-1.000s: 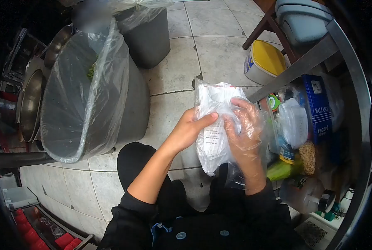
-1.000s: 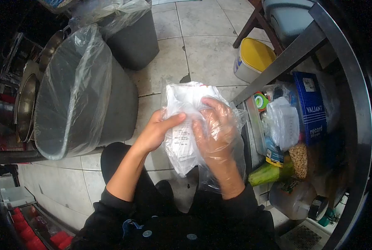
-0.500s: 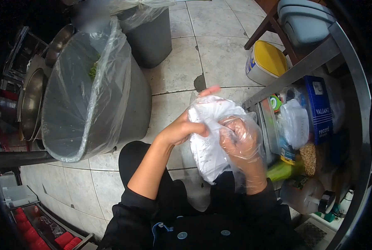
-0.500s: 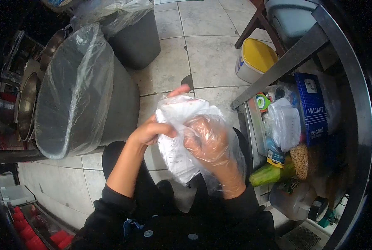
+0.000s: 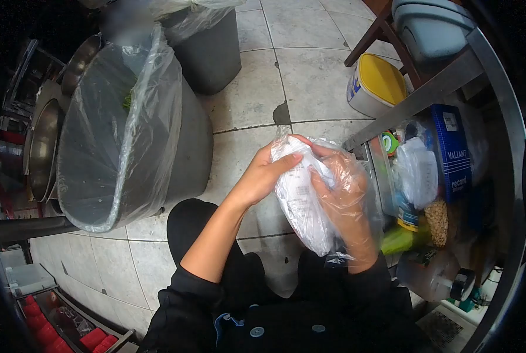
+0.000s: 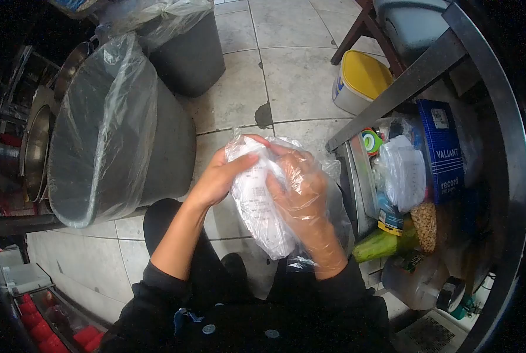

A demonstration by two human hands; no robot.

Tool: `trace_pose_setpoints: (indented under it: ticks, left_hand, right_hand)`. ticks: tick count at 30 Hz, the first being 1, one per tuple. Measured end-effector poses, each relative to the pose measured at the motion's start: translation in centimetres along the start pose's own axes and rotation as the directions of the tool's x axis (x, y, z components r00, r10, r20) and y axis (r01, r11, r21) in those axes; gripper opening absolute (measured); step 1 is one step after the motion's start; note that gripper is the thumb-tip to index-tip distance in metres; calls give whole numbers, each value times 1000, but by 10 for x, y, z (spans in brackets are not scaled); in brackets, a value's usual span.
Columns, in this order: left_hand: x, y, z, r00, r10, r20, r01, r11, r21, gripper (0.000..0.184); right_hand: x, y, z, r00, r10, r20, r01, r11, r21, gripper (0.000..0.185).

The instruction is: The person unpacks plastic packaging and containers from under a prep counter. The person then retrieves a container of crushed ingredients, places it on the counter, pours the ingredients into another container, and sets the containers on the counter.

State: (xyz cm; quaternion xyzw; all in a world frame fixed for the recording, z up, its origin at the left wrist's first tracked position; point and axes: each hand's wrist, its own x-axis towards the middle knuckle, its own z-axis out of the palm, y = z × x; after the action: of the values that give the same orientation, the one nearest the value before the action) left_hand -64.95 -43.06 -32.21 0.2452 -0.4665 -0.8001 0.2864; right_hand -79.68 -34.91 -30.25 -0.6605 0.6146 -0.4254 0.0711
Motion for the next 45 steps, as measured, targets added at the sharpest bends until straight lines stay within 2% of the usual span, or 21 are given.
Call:
trace_pose_setpoints:
  ticks: [5, 7, 10, 17, 22, 28, 35, 37, 41, 43, 44, 45]
  left_hand:
    - [-2, 6, -1, 999, -28, -18, 29, 997, 77, 35]
    - [-2, 8, -1, 994, 97, 42, -105, 963, 249, 46]
    - [-1, 10, -3, 998, 31, 46, -41, 971, 234, 52]
    - [4, -2, -2, 999, 25, -46, -12, 962, 274, 47]
    - [7, -11, 2, 993, 36, -115, -18, 988, 153, 33]
    - [9, -15, 4, 995, 21, -94, -14, 997, 70, 29]
    - [10, -16, 5, 992, 30, -121, -22, 998, 66, 28]
    - [11, -19, 4, 985, 15, -170, 5, 993, 117, 26]
    - [19, -22, -9, 957, 31, -290, 1, 994, 110, 27]
    - [23, -16, -16, 928, 121, -351, -79, 988, 131, 30]
    - [23, -14, -18, 934, 156, -322, -99, 977, 187, 34]
    - [23, -13, -18, 934, 161, -319, -104, 977, 188, 34]
  right_hand:
    - [-1, -2, -2, 1000, 14, 11, -14, 1000, -22, 28]
    - [0, -2, -1, 1000, -25, -11, 25, 1000, 4, 30]
    - [-2, 1, 1, 1000, -26, -15, 26, 1000, 3, 33]
    - [-3, 4, -1, 999, 37, -26, -36, 998, 58, 32]
    - [-4, 8, -1, 996, 60, -69, -55, 996, 63, 29]
    - [-7, 16, 3, 995, 57, -83, -51, 997, 65, 28]
    - [-5, 17, 2, 992, 94, -81, -88, 993, 78, 26]
    - [-4, 17, 1, 983, 183, -30, -177, 973, 146, 29]
    - [-3, 34, 5, 981, 192, -32, -181, 960, 211, 40]
    - [3, 32, -1, 993, 93, 79, -93, 996, 7, 58]
    - [0, 33, 1, 977, 138, 159, -136, 990, -25, 69]
    - [0, 33, 1, 978, 136, 155, -133, 991, -27, 69]
